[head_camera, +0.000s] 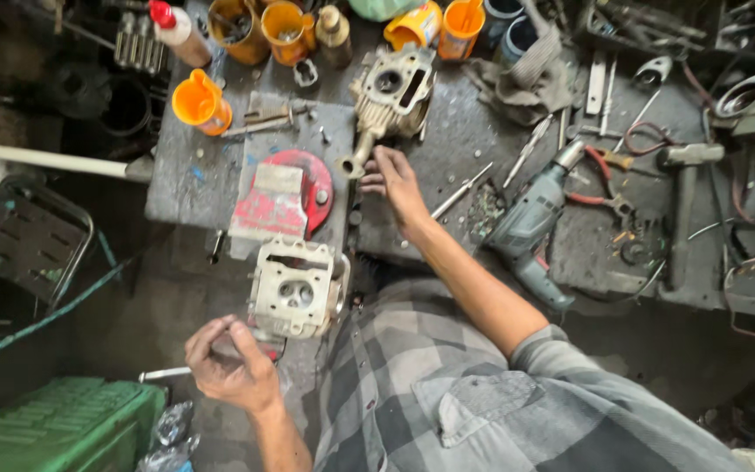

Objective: The person works on a motorcycle cylinder head clamped in a bench vise, running a rotary grinding tool over its surfaces, then wipes the head and surrounding parts with a rag. They reposition the head, handle small engine parts and fasteners on the cluttered workbench, briefly use a bench grinder, and sort small components into a basket at a second bench.

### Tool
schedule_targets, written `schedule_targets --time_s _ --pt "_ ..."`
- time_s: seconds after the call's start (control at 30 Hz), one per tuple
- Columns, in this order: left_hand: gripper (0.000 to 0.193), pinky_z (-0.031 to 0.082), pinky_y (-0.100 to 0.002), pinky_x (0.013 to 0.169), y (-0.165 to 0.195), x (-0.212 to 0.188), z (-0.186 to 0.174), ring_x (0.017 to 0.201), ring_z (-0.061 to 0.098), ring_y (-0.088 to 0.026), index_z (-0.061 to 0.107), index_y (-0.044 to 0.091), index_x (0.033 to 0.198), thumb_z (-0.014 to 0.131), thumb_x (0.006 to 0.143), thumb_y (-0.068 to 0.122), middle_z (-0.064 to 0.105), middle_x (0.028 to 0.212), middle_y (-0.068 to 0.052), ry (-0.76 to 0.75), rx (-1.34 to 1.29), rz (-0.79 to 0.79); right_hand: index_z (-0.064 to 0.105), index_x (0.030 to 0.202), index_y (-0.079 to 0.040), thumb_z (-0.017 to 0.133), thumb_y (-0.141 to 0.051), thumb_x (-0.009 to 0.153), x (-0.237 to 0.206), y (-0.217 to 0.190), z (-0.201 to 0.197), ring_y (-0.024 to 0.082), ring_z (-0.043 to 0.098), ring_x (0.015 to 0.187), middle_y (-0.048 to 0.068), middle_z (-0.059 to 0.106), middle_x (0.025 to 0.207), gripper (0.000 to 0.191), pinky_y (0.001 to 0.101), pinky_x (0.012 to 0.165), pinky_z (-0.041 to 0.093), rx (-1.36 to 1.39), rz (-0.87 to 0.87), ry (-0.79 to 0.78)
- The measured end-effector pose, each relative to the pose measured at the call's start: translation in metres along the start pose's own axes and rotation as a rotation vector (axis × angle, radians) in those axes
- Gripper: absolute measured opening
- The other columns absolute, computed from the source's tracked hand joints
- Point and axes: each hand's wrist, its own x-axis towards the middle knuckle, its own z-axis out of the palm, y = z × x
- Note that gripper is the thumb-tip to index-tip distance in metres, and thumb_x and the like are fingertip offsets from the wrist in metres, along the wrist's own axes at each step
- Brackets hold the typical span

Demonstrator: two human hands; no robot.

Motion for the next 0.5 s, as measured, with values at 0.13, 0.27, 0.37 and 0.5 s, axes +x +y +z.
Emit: schedule_targets --time_s 0.13,0.27,0.37,0.5 --pt "0.022 0.055 -0.038 0.089 -0.010 -0.003 0.015 0.104 0.064 -0.026 0.054 0.001 0.118 0.068 0.102 0.005 0.061 0.113 -0.015 0.012 0.088 0.076 0.049 0.138 -0.004 0.071 -0.031 0.097 0.019 -0.012 0.025 0.019 0.069 0.097 0.009 0.068 0.117 0.054 0.0320 0.083 0.059 0.131 0.180 -0.021" --pt "0.024 0.055 -0.036 0.089 -0.015 -0.004 0.013 0.100 0.063 -0.026 0.052 0.001 0.119 0.068 0.103 0.005 0.059 0.114 -0.015 -0.018 0.064 0.065 0.050 0.130 -0.006 0.073 -0.012 0.082 0.022 -0.033 0.032 0.020 0.067 0.087 0.008 0.065 0.107 0.054 0.0350 0.073 0.059 0.084 0.073 0.075" --pt "0.023 0.055 -0.035 0.086 -0.016 -0.006 0.009 0.101 0.063 -0.027 0.052 0.001 0.118 0.068 0.100 0.002 0.059 0.114 -0.015 -0.076 0.048 0.046 0.051 0.133 -0.004 0.070 0.000 0.080 0.009 -0.064 0.002 0.019 0.067 0.085 0.009 0.065 0.103 0.056 0.0332 0.074 0.060 0.127 0.163 0.097" --pt "0.023 0.054 -0.036 0.082 -0.011 -0.008 0.010 0.099 0.063 -0.028 0.054 0.001 0.112 0.068 0.095 -0.002 0.060 0.109 -0.014 -0.087 0.034 0.063 0.048 0.133 -0.009 0.060 -0.006 0.082 -0.039 -0.086 -0.070 0.019 0.065 0.076 0.009 0.065 0.102 0.053 0.0321 0.059 0.056 0.210 0.158 0.030"
